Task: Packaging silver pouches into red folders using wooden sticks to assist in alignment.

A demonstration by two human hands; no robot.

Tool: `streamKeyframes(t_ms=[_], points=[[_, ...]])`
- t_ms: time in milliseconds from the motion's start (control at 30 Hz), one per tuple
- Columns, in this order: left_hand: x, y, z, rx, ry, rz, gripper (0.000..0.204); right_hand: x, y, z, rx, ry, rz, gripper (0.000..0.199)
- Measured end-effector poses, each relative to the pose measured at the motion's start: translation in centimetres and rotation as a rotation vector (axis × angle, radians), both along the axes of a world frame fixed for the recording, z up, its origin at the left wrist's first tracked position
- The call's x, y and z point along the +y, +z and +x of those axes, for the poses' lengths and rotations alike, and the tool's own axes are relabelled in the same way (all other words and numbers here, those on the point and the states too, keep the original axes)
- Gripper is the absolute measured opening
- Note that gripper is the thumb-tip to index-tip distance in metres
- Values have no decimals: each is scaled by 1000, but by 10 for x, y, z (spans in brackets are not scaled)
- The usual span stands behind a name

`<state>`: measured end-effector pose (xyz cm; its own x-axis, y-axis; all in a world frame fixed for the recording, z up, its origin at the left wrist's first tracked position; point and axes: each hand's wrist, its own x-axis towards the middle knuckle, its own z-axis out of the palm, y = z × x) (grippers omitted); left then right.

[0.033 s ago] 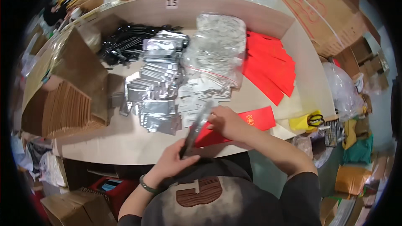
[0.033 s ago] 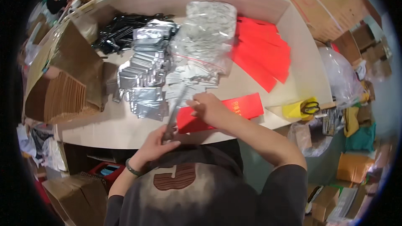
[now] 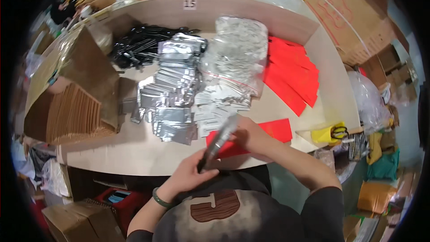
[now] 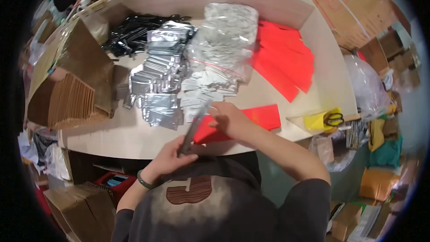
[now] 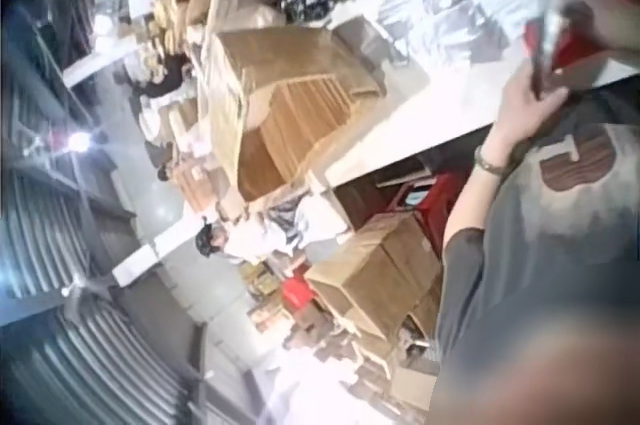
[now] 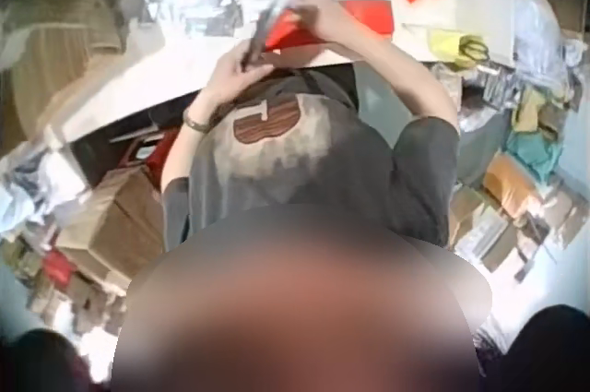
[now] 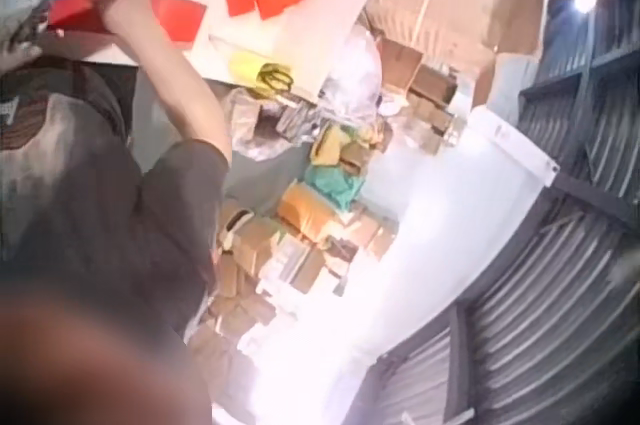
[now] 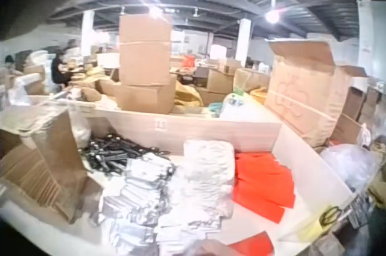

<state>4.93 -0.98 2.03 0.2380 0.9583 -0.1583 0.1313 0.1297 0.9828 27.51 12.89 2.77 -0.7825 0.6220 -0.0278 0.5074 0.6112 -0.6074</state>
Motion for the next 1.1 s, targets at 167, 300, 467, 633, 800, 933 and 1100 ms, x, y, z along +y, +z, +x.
streamKeyframes(t_ms=[167,300,467,633,800,933,1100], points=[[2,22,7,111,-203,105,43,-4,-1,27,-86,304,246,47],[8,13,18,207,-214,146,43,3,7,-31,-88,360,75,49],[5,6,-34,417,208,-115,40,-14,20,-43,-24,26,308,47],[-15,-38,-57,733,356,-37,43,-33,-2,-61,-290,-46,176,48],[-46,-50,-53,760,293,-37,52,-43,6,-61,-394,-31,49,41],[-46,-34,-49,635,340,131,49,-38,-14,-72,-350,-119,13,33],[-38,-29,-80,789,109,272,64,-19,-12,-74,-335,-171,-202,33]])
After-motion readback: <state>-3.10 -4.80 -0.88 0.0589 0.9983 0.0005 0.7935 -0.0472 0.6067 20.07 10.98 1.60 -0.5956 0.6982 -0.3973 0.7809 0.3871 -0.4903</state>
